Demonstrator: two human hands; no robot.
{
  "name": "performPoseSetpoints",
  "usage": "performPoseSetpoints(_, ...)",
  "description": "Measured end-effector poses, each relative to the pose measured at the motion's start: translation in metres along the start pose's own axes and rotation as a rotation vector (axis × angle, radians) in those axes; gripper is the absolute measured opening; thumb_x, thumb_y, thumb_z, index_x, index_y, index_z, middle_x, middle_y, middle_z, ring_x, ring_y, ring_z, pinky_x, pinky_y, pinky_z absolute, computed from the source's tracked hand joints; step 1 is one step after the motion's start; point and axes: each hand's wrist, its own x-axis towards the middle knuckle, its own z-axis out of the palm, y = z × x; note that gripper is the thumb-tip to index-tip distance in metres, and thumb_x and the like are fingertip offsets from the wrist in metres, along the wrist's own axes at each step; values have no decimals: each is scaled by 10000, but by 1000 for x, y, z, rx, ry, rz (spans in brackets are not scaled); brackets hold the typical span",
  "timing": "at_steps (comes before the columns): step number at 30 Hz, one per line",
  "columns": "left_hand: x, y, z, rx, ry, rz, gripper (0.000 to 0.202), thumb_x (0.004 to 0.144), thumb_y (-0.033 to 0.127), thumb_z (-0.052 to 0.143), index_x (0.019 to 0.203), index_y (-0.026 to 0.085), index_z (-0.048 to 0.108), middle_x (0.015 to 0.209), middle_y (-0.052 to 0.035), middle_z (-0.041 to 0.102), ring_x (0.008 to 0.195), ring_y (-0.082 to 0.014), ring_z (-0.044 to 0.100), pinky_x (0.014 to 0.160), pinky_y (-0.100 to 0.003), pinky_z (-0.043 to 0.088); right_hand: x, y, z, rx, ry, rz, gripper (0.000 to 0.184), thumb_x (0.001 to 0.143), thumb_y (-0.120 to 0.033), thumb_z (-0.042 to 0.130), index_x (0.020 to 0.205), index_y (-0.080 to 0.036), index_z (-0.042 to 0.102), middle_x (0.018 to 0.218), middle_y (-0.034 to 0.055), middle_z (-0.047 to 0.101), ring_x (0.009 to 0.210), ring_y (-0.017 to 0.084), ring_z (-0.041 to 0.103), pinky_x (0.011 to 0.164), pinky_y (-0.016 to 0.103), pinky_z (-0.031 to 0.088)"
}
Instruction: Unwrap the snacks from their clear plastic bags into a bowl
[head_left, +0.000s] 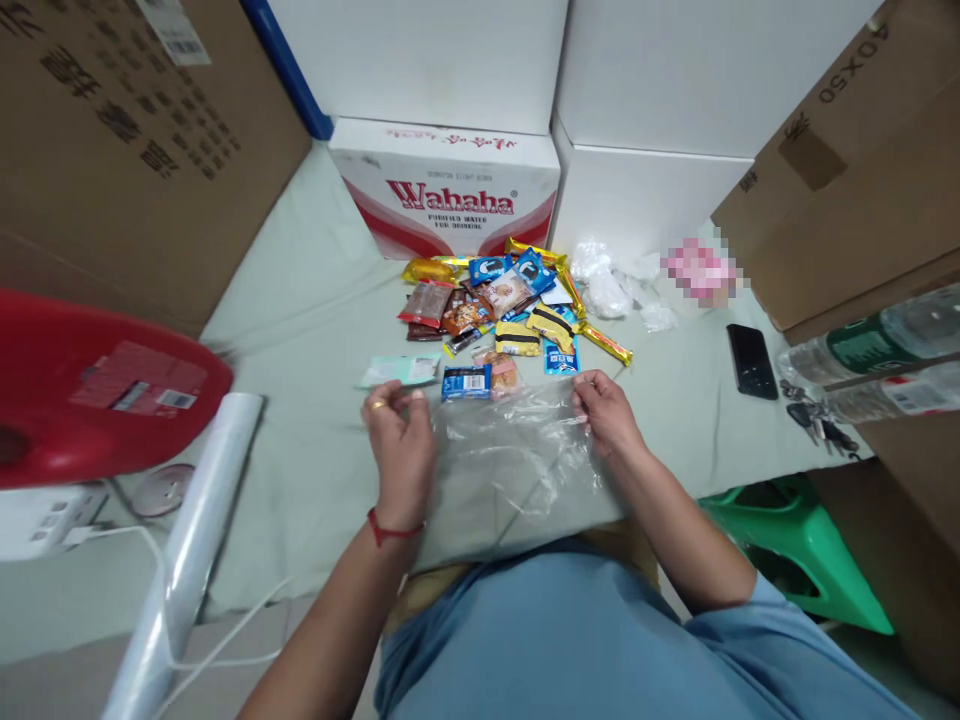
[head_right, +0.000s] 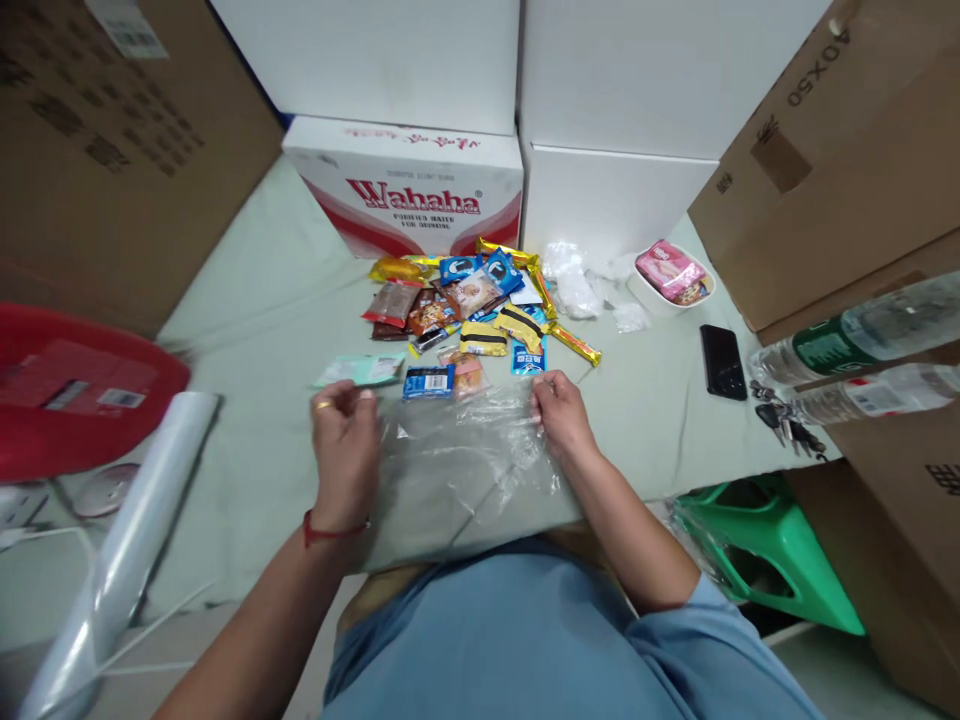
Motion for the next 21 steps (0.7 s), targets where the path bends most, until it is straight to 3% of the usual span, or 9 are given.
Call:
performPoseSetpoints(2, -21, 11, -5, 168, 157, 256, 309, 917, 318, 611, 1186, 186, 535, 1222, -118, 576, 1147, -229, 570, 921, -386, 497, 5, 8, 5, 17, 18, -10, 369, 741, -487, 758, 833, -236, 503, 582, -91, 508, 412, 78, 369, 355, 207, 238)
performPoseSetpoints(4, -51, 20, -4, 245, 147, 530, 217, 931, 235, 596, 1142, 202, 560, 1121, -95, 614, 1106, -236, 585, 954, -422, 472, 7, 15, 11, 43, 25, -11, 360, 746, -489, 746, 833, -239, 503, 588, -90, 504, 415, 81, 374, 359, 212, 241)
performPoseSetpoints(6, -77, 20, 3, 291, -135, 785, 173, 928, 160, 585, 1090, 220, 594, 1040, -73, 667, 1071, -230, 624, 962, -424, 461, 9, 19, 14, 59, 19, -6, 355, 743, -486, 741, 838, -239, 505, 591, -92, 501, 411, 81, 374, 358, 212, 232)
performPoseSetpoints(8, -89, 10, 11, 425, -357, 870, 169, 922, 144, 596, 1070, 212, 639, 1101, -93, 716, 1164, -268, 624, 1028, -481, 424, 13, 20, 14, 48, 2, -3, 345, 742, -477, 738, 839, -238, 509, 591, -93, 501, 410, 80, 382, 355, 210, 224)
performPoseSetpoints(10, -89, -4, 14, 510, -499, 882, 124, 935, 142, 579, 987, 204, 673, 1108, -91, 743, 1175, -277, 636, 1052, -503, 414, 19, 19, 9, 5, -14, -9, 332, 744, -466, 735, 825, -235, 511, 584, -90, 506, 411, 82, 397, 355, 206, 232)
performPoseSetpoints(13, -74, -20, 2, 487, -620, 862, 168, 986, 199, 535, 891, 201, 674, 1055, -77, 757, 1057, -234, 683, 978, -439, 478, 30, 13, -6, -70, -17, -16, 319, 736, -446, 745, 810, -226, 528, 559, -88, 508, 405, 83, 416, 353, 200, 252)
performPoseSetpoints(17, -58, -22, -25, 501, -599, 745, 249, 1035, 262, 460, 917, 208, 671, 1046, -61, 763, 924, -192, 707, 806, -348, 520, 46, -1, -29, -149, -71, 9, 310, 706, -398, 783, 804, -206, 560, 533, -84, 518, 393, 77, 428, 338, 187, 254)
performPoseSetpoints(19, -55, -21, -34, 562, -553, 686, 240, 1029, 273, 462, 1005, 208, 692, 1217, -92, 739, 1003, -210, 707, 807, -346, 536, 53, -7, -39, -193, -115, 22, 301, 698, -374, 798, 783, -199, 568, 532, -78, 536, 396, 72, 437, 335, 177, 264)
performPoseSetpoints(21, -56, -23, -39, 630, -579, 685, 230, 1001, 282, 502, 1066, 220, 714, 1396, -107, 665, 1082, -247, 688, 849, -382, 549, 60, -11, -47, -241, -137, 33, 282, 693, -347, 804, 775, -192, 583, 529, -74, 547, 406, 72, 455, 340, 167, 287)
